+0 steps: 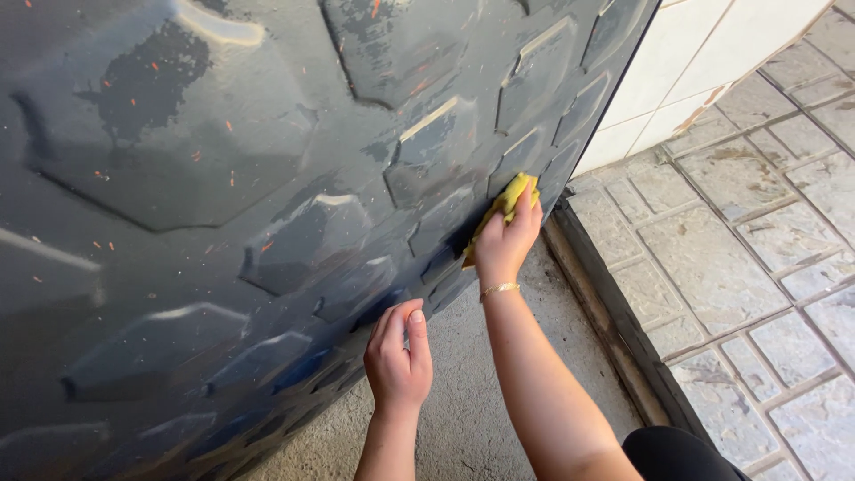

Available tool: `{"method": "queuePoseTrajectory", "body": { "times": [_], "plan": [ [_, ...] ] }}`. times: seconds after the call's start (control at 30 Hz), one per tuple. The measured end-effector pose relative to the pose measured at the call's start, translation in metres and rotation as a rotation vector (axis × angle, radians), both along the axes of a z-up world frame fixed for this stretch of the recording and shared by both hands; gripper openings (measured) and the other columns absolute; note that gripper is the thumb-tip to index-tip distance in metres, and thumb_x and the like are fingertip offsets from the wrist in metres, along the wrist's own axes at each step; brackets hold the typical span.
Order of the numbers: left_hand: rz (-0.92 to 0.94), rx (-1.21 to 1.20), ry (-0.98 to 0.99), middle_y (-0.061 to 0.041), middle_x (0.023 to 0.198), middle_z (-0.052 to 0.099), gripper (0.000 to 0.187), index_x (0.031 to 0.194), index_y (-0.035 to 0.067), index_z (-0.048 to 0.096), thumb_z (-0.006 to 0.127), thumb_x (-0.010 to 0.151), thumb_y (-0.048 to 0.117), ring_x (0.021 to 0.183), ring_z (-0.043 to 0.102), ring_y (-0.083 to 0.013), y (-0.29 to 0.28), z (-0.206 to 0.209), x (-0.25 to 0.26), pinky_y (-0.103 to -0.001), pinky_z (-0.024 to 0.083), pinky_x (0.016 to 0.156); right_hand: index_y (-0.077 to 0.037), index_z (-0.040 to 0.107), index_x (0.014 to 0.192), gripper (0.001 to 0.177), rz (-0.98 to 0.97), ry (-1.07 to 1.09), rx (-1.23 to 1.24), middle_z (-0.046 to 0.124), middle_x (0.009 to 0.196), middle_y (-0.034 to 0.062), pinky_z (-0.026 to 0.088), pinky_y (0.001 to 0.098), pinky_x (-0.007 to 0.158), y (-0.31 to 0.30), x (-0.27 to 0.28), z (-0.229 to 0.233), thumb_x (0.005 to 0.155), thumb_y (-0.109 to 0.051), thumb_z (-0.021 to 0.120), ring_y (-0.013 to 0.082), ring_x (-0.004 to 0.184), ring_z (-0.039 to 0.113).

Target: The person wipes a dark gray textured metal door with a yellow cloth, then rinses the cloth at an outdoor tap and wrings it out. The person returns to wipe the same door again and then wipes a brown door with a glass panel.

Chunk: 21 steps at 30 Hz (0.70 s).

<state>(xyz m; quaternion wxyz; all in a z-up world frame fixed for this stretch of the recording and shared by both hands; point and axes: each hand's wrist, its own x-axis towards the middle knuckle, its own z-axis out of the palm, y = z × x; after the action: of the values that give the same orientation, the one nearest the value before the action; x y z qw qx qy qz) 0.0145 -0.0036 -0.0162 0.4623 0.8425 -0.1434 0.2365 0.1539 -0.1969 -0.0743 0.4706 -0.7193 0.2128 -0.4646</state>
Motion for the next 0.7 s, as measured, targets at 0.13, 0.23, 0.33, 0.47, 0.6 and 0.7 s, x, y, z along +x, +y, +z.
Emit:
{"method": "queuePoseTrajectory", "body": {
  "times": [0.13, 0.23, 0.33, 0.47, 0.6, 0.7],
  "plan": [
    [-0.007, 0.004, 0.003, -0.008, 0.103, 0.075, 0.031, 0.105, 0.007, 0.07, 0.045, 0.104, 0.025, 0.095, 0.071, -0.0277, -0.002, -0.001, 0.0, -0.038, 0.053, 0.084, 0.0, 0.053, 0.145, 0.066, -0.048, 0.049, 0.016, 0.058, 0.133, 0.0232, 0.038, 0.046, 0.113, -0.048, 0.027, 0.001, 0.079, -0.001, 0.048, 0.0396, 0.125, 0.053],
    [0.002, 0.012, 0.014, -0.007, 0.103, 0.075, 0.032, 0.106, 0.007, 0.071, 0.045, 0.103, 0.026, 0.095, 0.071, -0.0275, -0.002, 0.0, -0.001, -0.038, 0.054, 0.084, -0.004, 0.051, 0.147, 0.069, -0.077, 0.069, -0.039, 0.062, 0.119, 0.0226, 0.041, 0.0446, 0.107, -0.087, 0.048, -0.005, 0.078, -0.003, 0.049, 0.0413, 0.116, 0.055],
    [0.014, 0.02, 0.026, -0.007, 0.104, 0.076, 0.032, 0.106, 0.008, 0.071, 0.046, 0.103, 0.026, 0.096, 0.071, -0.0272, -0.001, 0.001, -0.002, -0.038, 0.054, 0.084, -0.003, 0.05, 0.146, 0.066, -0.094, 0.138, -0.047, 0.058, 0.114, 0.0193, 0.043, 0.0468, 0.103, -0.116, 0.06, 0.003, 0.081, 0.001, 0.048, 0.0395, 0.109, 0.055],
    [0.016, 0.026, 0.033, -0.007, 0.104, 0.076, 0.031, 0.106, 0.008, 0.072, 0.046, 0.103, 0.027, 0.096, 0.072, -0.0268, -0.001, 0.002, -0.003, -0.037, 0.054, 0.084, -0.012, 0.057, 0.141, 0.065, -0.087, 0.189, -0.049, 0.061, 0.11, 0.0189, 0.046, 0.0462, 0.097, -0.156, 0.072, 0.002, 0.077, 0.002, 0.047, 0.039, 0.104, 0.058],
    [0.006, 0.034, 0.031, -0.007, 0.104, 0.076, 0.031, 0.106, 0.008, 0.071, 0.047, 0.103, 0.027, 0.095, 0.071, -0.0262, -0.003, 0.003, -0.003, -0.037, 0.054, 0.084, -0.01, 0.046, 0.152, 0.072, -0.053, 0.246, -0.093, 0.053, 0.135, 0.023, 0.036, 0.049, 0.113, -0.156, 0.065, -0.008, 0.081, 0.0, 0.045, 0.0428, 0.126, 0.048],
    [-0.003, 0.03, 0.026, -0.007, 0.103, 0.075, 0.03, 0.105, 0.008, 0.071, 0.046, 0.103, 0.026, 0.094, 0.071, -0.0267, -0.005, 0.001, -0.001, -0.037, 0.054, 0.083, -0.006, 0.037, 0.155, 0.077, -0.044, 0.287, -0.143, 0.053, 0.132, 0.0256, 0.033, 0.0506, 0.114, -0.152, 0.061, -0.037, 0.079, 0.0, 0.046, 0.0455, 0.123, 0.048]
  ]
}}
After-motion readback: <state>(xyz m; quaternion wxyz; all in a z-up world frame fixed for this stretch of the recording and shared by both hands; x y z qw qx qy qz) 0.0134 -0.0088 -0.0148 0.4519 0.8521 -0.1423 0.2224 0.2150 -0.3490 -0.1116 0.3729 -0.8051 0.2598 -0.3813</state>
